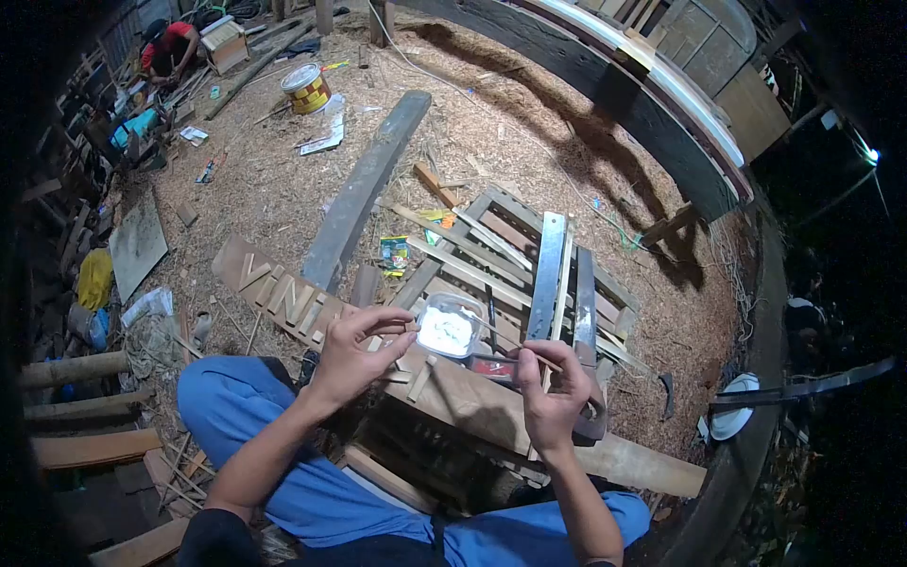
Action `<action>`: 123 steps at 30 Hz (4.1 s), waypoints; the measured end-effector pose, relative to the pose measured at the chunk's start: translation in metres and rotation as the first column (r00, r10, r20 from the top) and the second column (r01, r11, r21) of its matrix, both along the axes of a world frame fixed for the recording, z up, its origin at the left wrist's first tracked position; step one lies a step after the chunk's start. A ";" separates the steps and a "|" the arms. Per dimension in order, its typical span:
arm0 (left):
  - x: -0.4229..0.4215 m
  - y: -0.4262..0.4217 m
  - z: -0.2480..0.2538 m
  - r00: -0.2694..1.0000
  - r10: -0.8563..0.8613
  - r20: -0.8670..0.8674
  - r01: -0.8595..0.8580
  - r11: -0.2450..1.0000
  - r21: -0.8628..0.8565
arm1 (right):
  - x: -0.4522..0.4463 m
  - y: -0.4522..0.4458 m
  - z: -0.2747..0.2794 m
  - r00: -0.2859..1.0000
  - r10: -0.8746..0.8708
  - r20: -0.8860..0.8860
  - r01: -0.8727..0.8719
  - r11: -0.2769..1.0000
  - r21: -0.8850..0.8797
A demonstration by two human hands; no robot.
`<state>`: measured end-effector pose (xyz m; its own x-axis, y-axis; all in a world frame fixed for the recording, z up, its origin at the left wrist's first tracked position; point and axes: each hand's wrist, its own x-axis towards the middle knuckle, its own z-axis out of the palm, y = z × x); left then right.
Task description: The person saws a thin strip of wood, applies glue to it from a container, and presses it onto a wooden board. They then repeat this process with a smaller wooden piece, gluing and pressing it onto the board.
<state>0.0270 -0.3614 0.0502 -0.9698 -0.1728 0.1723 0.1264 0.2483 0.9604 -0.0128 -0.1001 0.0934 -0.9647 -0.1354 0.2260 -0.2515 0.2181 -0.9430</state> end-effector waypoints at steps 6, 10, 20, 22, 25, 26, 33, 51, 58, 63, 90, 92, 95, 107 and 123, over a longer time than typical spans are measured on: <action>0.001 0.020 0.008 0.992 -0.117 0.050 0.110 0.987 0.118 | 0.007 0.037 -0.025 0.969 0.010 -0.248 -0.033 0.995 -0.091; 0.001 0.036 0.003 0.988 -0.157 -0.006 0.157 0.983 0.091 | 0.017 0.061 -0.035 0.940 0.009 -0.341 -0.040 0.996 -0.084; 0.000 0.058 -0.003 0.990 -0.127 -0.059 0.127 0.992 0.004 | 0.028 0.067 -0.017 0.876 0.021 -0.482 -0.018 1.000 0.011; 0.001 0.057 0.001 0.993 -0.112 -0.045 0.112 0.994 0.006 | 0.028 0.066 -0.016 0.877 0.019 -0.480 -0.019 1.000 0.005; -0.001 0.050 0.000 0.992 -0.062 -0.110 0.056 0.997 -0.060 | 0.031 0.060 -0.016 0.888 0.006 -0.460 -0.013 1.000 -0.014; -0.001 0.050 0.002 0.993 -0.046 -0.108 0.042 0.998 -0.037 | 0.032 0.059 -0.016 0.900 -0.007 -0.437 -0.007 1.000 -0.031; 0.007 0.044 0.009 0.989 -0.124 -0.082 0.111 0.982 -0.154 | 0.042 0.052 0.002 0.908 -0.019 -0.419 0.175 0.925 0.336; 0.006 0.056 -0.012 0.981 -0.148 -0.129 0.136 0.986 -0.100 | 0.033 0.047 -0.016 0.843 0.073 -0.532 0.143 0.925 0.353; 0.007 0.060 -0.013 0.981 -0.156 -0.114 0.159 0.987 0.021 | 0.032 0.045 -0.021 0.813 0.088 -0.575 0.163 0.914 0.371; 0.008 0.059 -0.006 0.979 -0.146 -0.145 0.122 0.979 -0.163 | 0.033 0.043 -0.025 0.809 0.092 -0.581 0.181 0.901 0.394; 0.013 0.066 -0.012 0.977 -0.152 -0.149 0.133 0.983 -0.129 | 0.036 0.047 -0.030 0.777 0.102 -0.621 0.266 0.841 0.471; 0.014 0.068 -0.014 0.979 -0.153 -0.133 0.144 0.987 -0.077 | 0.035 0.048 -0.031 0.779 0.090 -0.621 0.275 0.840 0.468; 0.016 0.074 -0.013 0.986 -0.159 -0.041 0.164 0.954 0.253 | 0.035 0.048 -0.030 0.775 0.080 -0.627 0.279 0.847 0.453; 0.016 0.068 -0.002 0.984 -0.165 -0.069 0.158 0.983 -0.088 | 0.036 0.048 -0.028 0.787 0.063 -0.613 0.257 0.870 0.420; 0.016 0.067 -0.008 0.979 -0.154 -0.136 0.142 0.986 -0.091 | 0.039 0.049 -0.028 0.739 0.069 -0.670 0.290 0.865 0.409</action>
